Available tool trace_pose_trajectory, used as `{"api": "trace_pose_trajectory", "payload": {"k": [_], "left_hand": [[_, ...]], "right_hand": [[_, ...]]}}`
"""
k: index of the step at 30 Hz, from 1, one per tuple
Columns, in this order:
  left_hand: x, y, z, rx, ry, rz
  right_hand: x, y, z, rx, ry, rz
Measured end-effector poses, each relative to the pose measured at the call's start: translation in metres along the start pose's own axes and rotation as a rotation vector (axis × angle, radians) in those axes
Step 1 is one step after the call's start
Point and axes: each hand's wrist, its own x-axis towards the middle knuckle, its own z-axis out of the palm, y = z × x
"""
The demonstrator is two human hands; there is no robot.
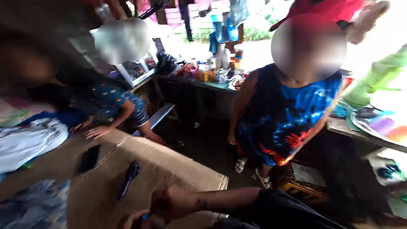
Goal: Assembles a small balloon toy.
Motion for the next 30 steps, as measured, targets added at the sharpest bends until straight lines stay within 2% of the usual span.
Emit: {"api": "trace_pose_trajectory", "payload": {"k": [3,5,11,15,18,21,26,28,30], "left_hand": [[0.002,0.012,0.007,-0.061,0.093,-0.277],[0.005,0.014,0.008,-0.087,0.154,-0.403],[0.001,0.013,0.005,-0.194,0.191,-0.533],[-0.005,0.008,0.003,-0.186,0.144,-0.579],[-0.011,0.002,0.007,-0.097,0.151,-0.491],[-0.014,-0.003,0.013,0.003,0.238,-0.335],[-0.011,0.000,0.012,0.049,0.341,-0.082],[-0.007,-0.001,0.005,-0.034,0.352,-0.039],[-0.006,-0.002,-0.002,-0.205,0.333,-0.076]], "right_hand": [[0.004,0.003,-0.007,-0.067,-0.040,-0.135],[0.009,0.006,-0.010,-0.149,-0.078,-0.249],[0.015,0.005,-0.005,-0.355,-0.157,-0.320],[0.014,0.005,0.010,-0.471,-0.118,-0.289],[0.013,0.010,0.021,-0.502,-0.105,-0.204],[0.015,0.014,0.029,-0.449,-0.075,-0.132],[0.023,0.001,0.024,-0.319,0.014,-0.103],[0.034,-0.009,0.013,-0.126,-0.072,0.012],[0.045,-0.015,0.003,0.126,-0.212,0.184]]}}
